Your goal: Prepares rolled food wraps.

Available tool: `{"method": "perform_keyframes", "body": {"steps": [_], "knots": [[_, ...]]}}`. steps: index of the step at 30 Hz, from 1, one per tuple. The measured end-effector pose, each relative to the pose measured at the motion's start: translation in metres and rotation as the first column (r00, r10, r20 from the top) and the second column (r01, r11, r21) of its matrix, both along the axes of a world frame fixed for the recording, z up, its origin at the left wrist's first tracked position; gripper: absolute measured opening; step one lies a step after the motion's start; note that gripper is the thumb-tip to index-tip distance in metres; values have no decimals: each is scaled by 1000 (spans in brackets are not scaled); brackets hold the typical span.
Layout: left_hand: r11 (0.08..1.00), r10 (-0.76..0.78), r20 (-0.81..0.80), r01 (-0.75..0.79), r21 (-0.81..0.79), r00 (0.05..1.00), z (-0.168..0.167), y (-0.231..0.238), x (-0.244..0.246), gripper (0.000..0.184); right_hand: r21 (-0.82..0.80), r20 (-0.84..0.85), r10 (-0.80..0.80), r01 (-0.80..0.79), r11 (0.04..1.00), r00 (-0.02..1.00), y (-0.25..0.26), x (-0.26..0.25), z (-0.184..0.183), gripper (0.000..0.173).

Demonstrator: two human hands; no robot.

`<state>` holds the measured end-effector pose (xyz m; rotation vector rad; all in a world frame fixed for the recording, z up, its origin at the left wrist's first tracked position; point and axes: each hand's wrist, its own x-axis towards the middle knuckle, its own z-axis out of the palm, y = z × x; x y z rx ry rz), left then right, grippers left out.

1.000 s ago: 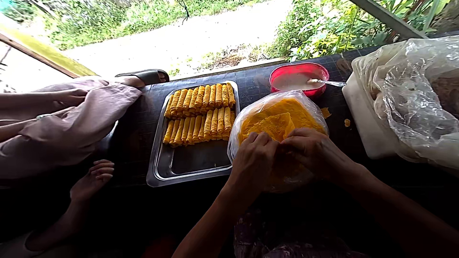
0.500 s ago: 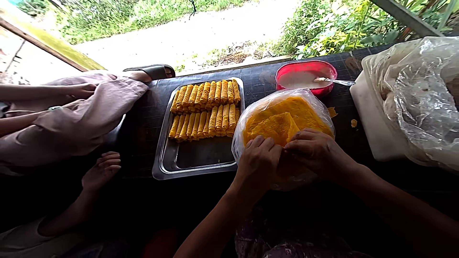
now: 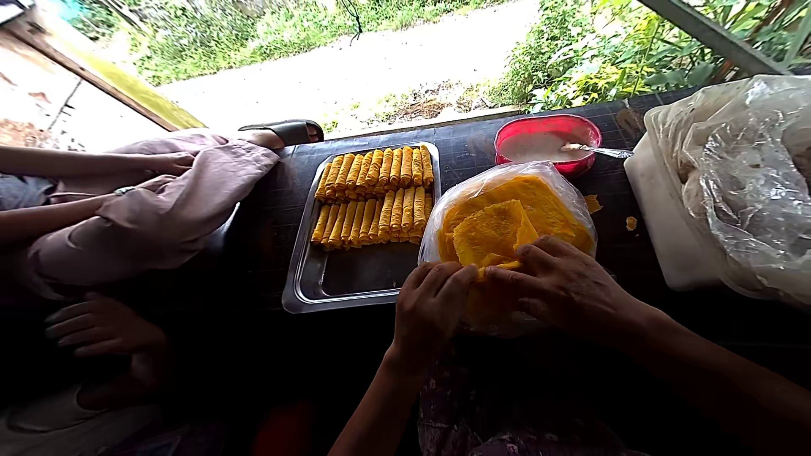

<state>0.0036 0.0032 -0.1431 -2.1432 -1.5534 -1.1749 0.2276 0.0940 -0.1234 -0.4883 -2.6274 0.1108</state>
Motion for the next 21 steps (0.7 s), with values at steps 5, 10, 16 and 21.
{"method": "perform_keyframes", "body": {"steps": [5,10,16,21], "knots": [[991,-136,-30,135,-27,990,10,9,27,18,-38,-74,-97,94,995,993,-5,5,-2,45],[977,-197,-116,186,-100,974,7,13,35,24,-135,-203,-114,87,987,972,-3,24,-6,32],[970,-177,-153,145,-197,972,15,15,36,25,-255,-293,-127,51,966,947,7,33,-11,31],[953,-174,-66,151,-261,983,29,28,31,18,-329,-308,-156,49,943,939,17,31,-4,24]]}}
